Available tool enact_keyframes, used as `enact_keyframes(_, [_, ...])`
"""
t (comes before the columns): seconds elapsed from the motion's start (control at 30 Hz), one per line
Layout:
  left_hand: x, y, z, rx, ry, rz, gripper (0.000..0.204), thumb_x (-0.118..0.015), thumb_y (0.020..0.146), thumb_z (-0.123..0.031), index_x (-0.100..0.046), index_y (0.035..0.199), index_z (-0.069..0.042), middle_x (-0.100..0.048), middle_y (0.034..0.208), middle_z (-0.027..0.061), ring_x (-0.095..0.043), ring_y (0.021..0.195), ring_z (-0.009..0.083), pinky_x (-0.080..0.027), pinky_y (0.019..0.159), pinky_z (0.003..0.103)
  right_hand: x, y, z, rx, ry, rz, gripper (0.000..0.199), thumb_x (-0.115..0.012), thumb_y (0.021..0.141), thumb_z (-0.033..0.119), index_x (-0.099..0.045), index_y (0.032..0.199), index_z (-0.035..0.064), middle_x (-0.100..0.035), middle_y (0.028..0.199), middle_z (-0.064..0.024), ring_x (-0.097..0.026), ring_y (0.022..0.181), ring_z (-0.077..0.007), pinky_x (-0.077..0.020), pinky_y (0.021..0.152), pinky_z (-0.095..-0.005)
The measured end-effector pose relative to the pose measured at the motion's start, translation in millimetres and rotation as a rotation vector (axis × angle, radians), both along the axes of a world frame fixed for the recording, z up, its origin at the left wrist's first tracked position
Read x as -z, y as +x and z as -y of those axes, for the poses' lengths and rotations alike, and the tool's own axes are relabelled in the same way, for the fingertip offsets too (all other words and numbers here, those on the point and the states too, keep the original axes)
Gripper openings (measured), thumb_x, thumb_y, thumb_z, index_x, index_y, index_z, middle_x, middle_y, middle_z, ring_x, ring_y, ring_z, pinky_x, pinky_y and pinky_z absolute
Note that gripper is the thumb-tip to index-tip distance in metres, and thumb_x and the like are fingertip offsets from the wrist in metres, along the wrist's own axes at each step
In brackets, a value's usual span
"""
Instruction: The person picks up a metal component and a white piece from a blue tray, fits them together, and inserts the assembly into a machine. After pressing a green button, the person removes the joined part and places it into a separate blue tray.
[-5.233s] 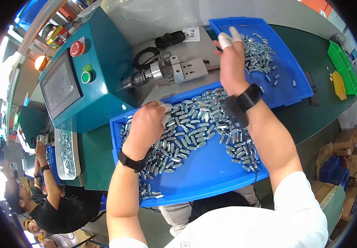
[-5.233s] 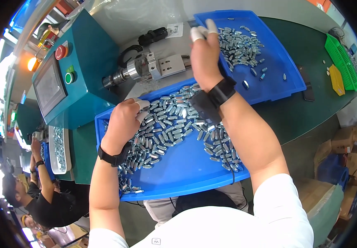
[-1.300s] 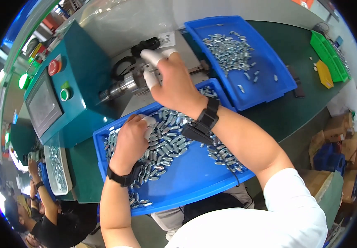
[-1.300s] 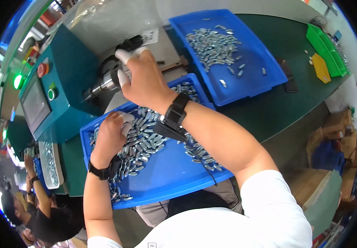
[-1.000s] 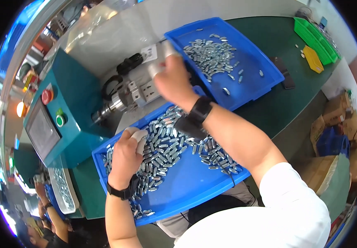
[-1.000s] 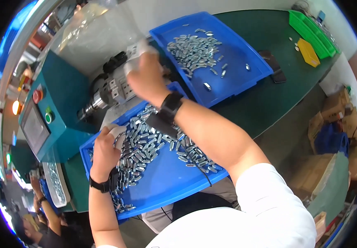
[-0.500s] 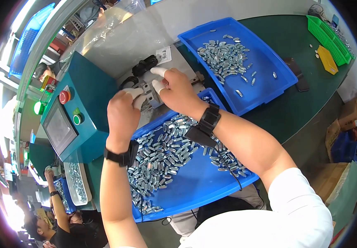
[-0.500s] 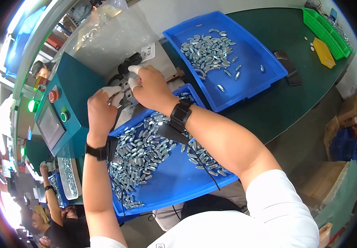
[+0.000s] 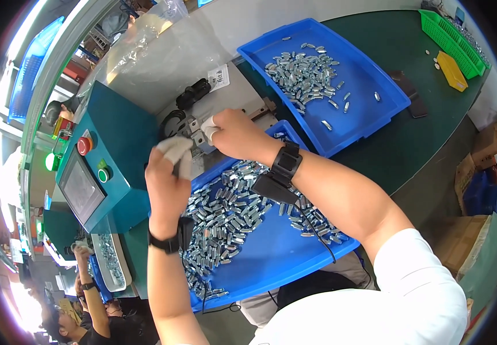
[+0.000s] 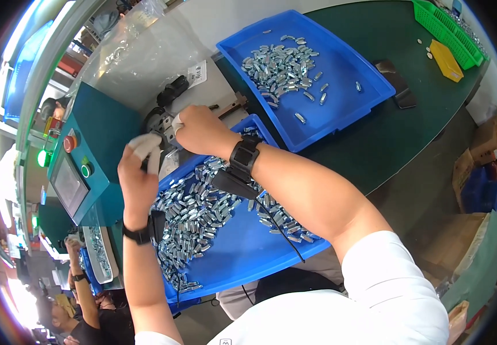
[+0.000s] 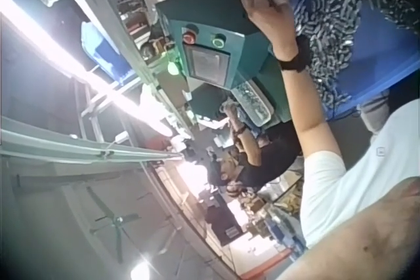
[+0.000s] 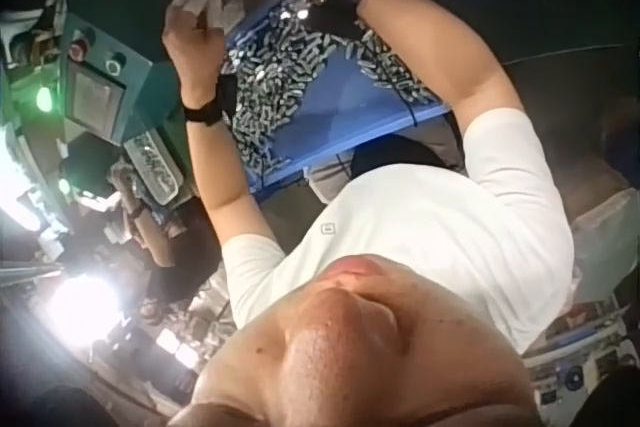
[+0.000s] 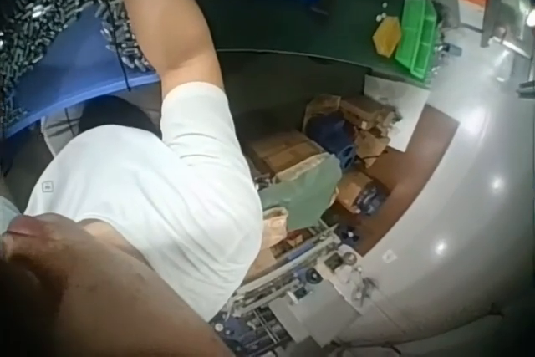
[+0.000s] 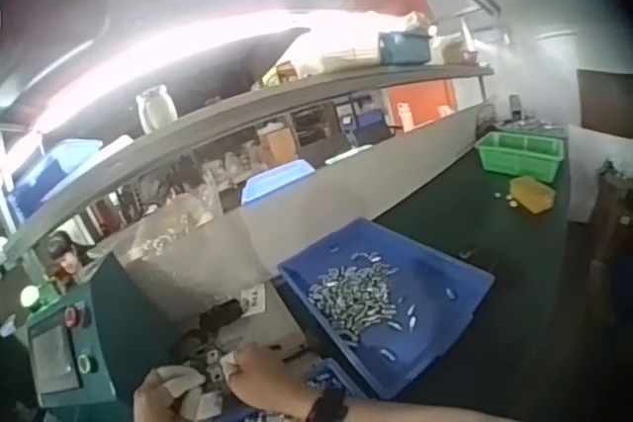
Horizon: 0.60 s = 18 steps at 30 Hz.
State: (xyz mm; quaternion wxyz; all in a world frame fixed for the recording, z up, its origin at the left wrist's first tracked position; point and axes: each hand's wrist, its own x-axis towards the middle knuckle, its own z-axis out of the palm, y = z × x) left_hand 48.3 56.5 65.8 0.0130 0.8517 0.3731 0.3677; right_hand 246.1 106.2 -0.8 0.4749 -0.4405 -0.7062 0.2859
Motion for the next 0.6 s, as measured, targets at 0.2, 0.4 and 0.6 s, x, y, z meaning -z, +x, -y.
enact_keyframes(0.2, [3,-17,73,0.070,-0.436,-0.034,0.022,-0.080,0.088,-0.004,-0.079,0.110,-0.004,-0.076,0.110,0.0159,-0.071,0.105,0.0375,-0.057,0.091,0.042,-1,-6,3,-0.312,-0.429,-0.308,0.023,-0.062,0.101,0.013,-0.074,0.111,-0.0045,-0.070,0.077,-0.0073,-0.060,0.067,-0.0144,-0.0434,0.061,-0.0335])
enact_keyframes(0.4, [27,-25,72,0.064,-0.532,-0.126,0.024,-0.082,0.088,-0.006,-0.078,0.111,-0.003,-0.076,0.110,0.0162,-0.071,0.103,0.0376,-0.057,0.090,0.043,-8,-11,9,-0.478,-0.551,-0.438,0.042,-0.058,0.105,0.008,-0.058,0.143,-0.0087,-0.060,0.078,0.0000,-0.053,0.067,-0.0086,-0.0391,0.061,-0.0264])
enact_keyframes(0.6, [33,-30,68,0.090,-0.542,-0.183,0.025,-0.081,0.088,-0.008,-0.077,0.113,-0.002,-0.076,0.109,0.0167,-0.071,0.100,0.0379,-0.058,0.088,0.044,-12,-8,13,-0.467,-0.559,-0.424,0.051,-0.058,0.105,0.007,-0.050,0.153,-0.0096,-0.060,0.077,0.0001,-0.051,0.066,-0.0086,-0.0384,0.061,-0.0263])
